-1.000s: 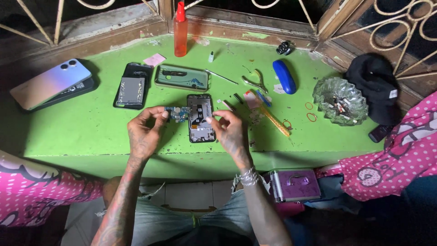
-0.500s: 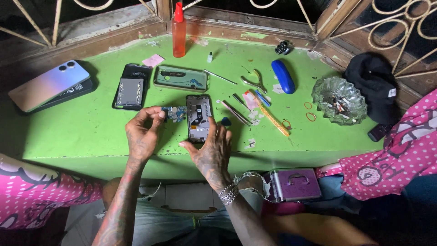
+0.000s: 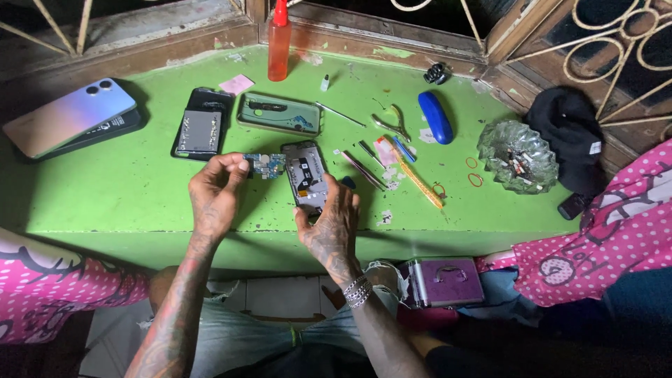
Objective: The person is repairing a smartphone by removing old adhesive with tweezers and handling the internal motherboard.
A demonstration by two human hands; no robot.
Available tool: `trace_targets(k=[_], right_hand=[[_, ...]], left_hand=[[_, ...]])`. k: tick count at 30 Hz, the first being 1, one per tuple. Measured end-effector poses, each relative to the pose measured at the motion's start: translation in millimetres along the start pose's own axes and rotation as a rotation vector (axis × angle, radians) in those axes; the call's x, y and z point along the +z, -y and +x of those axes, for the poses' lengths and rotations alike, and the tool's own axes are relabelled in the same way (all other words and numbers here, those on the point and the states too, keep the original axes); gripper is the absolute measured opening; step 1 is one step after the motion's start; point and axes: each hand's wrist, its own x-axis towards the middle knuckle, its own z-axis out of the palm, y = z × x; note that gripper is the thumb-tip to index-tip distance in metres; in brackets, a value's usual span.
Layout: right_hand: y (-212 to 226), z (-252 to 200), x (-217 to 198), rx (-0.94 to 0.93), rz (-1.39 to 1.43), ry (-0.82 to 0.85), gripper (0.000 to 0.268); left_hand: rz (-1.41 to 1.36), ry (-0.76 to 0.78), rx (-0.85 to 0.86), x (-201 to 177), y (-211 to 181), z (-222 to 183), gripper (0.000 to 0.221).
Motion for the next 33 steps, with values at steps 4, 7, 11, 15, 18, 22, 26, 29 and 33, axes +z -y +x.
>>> trace_targets(k=[4,7,11,15,18,22,26,29,33], right_hand=[[-13,3,-7,-0.062,0.07,0.009,0.092],[-18,7,-19,-0.089,0.171,0.102,0.09],[-38,14,-24,-0.202,0.222,0.161,0.088],[-46,18,-28,-0.253,0.274,0.167,0.089],[-48,19,-33,-0.279,0.344,0.175,0.086],[-58,22,-31,-0.296,0.383,0.197,0.085],[-62,25,-29,-0.319,0.351,0.187,0.086],[-62,28,-31,-0.332,0.392,0.192,0.084],[-63,30,-32,-0.346,0.443,0.214,0.081]], left_hand=[[0.003,-0.001,-0.004,-3,-2,2,0.013],[0.018,0.006,-0.006,-10,-2,2,0.013],[0.041,0.02,0.049,-18,-2,3,0.012],[0.137,0.024,0.104,-22,-14,-2,0.011],[0.145,0.035,0.109,-26,-8,-5,0.011],[0.172,0.084,0.081,-31,-5,-5,0.011],[0.174,0.143,0.023,-31,-9,-6,0.01],[0.202,0.179,0.007,-32,-9,-5,0.009],[0.243,0.223,0.005,-32,-15,-7,0.01]])
